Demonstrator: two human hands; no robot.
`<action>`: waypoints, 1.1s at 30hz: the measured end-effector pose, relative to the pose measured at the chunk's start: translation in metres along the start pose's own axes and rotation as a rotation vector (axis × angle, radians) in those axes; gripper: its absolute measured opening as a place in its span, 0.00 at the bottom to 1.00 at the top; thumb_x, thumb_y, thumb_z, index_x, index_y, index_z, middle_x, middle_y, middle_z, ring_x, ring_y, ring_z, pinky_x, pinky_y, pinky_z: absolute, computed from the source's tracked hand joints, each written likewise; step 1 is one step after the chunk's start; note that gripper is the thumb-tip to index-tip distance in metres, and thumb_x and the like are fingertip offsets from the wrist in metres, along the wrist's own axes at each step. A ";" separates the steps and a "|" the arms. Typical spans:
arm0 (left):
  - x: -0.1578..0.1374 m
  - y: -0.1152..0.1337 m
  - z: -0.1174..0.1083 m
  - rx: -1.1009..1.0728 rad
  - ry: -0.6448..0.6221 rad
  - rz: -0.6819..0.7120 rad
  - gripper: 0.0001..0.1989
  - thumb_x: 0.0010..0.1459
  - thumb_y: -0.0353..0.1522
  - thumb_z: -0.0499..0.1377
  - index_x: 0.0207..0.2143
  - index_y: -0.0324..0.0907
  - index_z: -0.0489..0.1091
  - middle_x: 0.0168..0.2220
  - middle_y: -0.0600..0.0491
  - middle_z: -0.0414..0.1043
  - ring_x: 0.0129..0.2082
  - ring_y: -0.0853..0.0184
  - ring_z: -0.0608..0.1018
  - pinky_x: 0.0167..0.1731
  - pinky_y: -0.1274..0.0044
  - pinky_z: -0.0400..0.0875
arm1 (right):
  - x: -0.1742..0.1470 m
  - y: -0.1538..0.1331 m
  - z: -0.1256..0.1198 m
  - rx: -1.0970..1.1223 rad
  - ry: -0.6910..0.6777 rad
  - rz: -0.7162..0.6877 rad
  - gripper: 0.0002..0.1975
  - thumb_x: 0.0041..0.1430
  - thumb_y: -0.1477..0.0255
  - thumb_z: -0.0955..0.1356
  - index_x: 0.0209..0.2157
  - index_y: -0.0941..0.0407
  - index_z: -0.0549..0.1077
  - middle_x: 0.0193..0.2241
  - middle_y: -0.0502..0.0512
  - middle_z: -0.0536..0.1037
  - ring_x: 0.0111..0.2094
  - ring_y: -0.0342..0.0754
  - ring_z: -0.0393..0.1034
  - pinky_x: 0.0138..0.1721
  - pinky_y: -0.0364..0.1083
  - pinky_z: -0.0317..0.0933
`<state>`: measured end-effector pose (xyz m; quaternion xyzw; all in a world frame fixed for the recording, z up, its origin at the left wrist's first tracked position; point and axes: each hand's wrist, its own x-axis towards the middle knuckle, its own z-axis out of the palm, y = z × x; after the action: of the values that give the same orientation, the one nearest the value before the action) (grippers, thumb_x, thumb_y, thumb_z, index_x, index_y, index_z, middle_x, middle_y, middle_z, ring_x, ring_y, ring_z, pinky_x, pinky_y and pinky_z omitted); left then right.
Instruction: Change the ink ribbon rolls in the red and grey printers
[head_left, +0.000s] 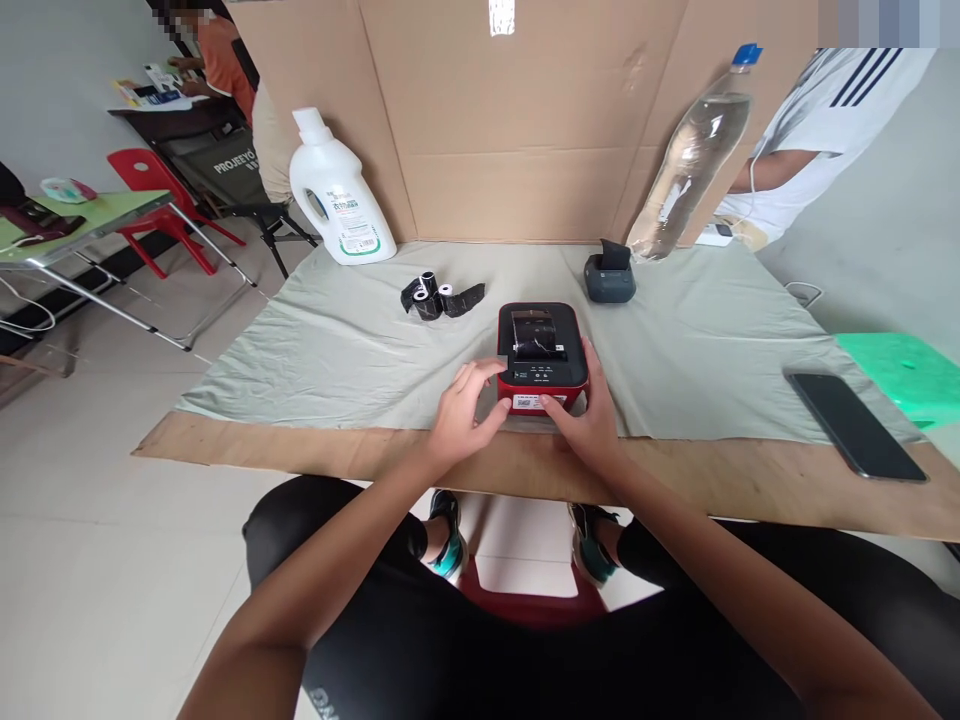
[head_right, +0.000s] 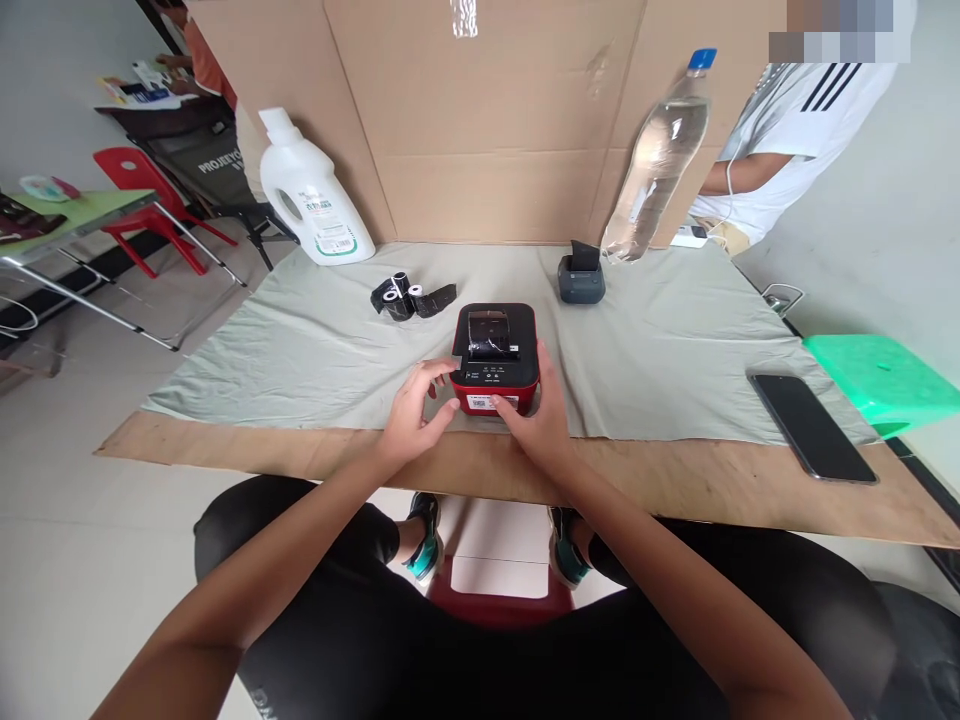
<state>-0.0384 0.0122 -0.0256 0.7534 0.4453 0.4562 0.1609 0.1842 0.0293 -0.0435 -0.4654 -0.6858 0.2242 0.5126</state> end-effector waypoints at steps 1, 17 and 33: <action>0.001 -0.001 0.000 0.001 -0.005 -0.004 0.17 0.66 0.35 0.56 0.57 0.46 0.66 0.56 0.47 0.75 0.44 0.63 0.77 0.46 0.70 0.75 | 0.001 0.000 -0.001 -0.015 0.005 -0.031 0.43 0.62 0.61 0.72 0.74 0.50 0.54 0.74 0.60 0.57 0.75 0.58 0.51 0.74 0.64 0.49; 0.029 0.004 -0.002 0.117 -0.011 0.024 0.21 0.71 0.39 0.52 0.63 0.43 0.64 0.63 0.44 0.69 0.64 0.54 0.67 0.64 0.61 0.61 | 0.017 0.016 -0.021 -0.200 -0.075 -0.289 0.28 0.69 0.63 0.63 0.68 0.51 0.62 0.70 0.62 0.64 0.71 0.61 0.57 0.69 0.67 0.52; 0.003 -0.008 -0.004 0.319 -0.283 0.413 0.15 0.70 0.40 0.54 0.52 0.44 0.73 0.69 0.43 0.66 0.69 0.52 0.66 0.68 0.57 0.51 | 0.027 0.007 -0.024 -0.075 -0.059 -0.213 0.22 0.74 0.61 0.59 0.58 0.52 0.76 0.60 0.59 0.78 0.62 0.57 0.68 0.65 0.61 0.60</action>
<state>-0.0454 0.0190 -0.0272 0.9001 0.3216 0.2938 0.0046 0.2074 0.0522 -0.0268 -0.4021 -0.7540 0.1563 0.4953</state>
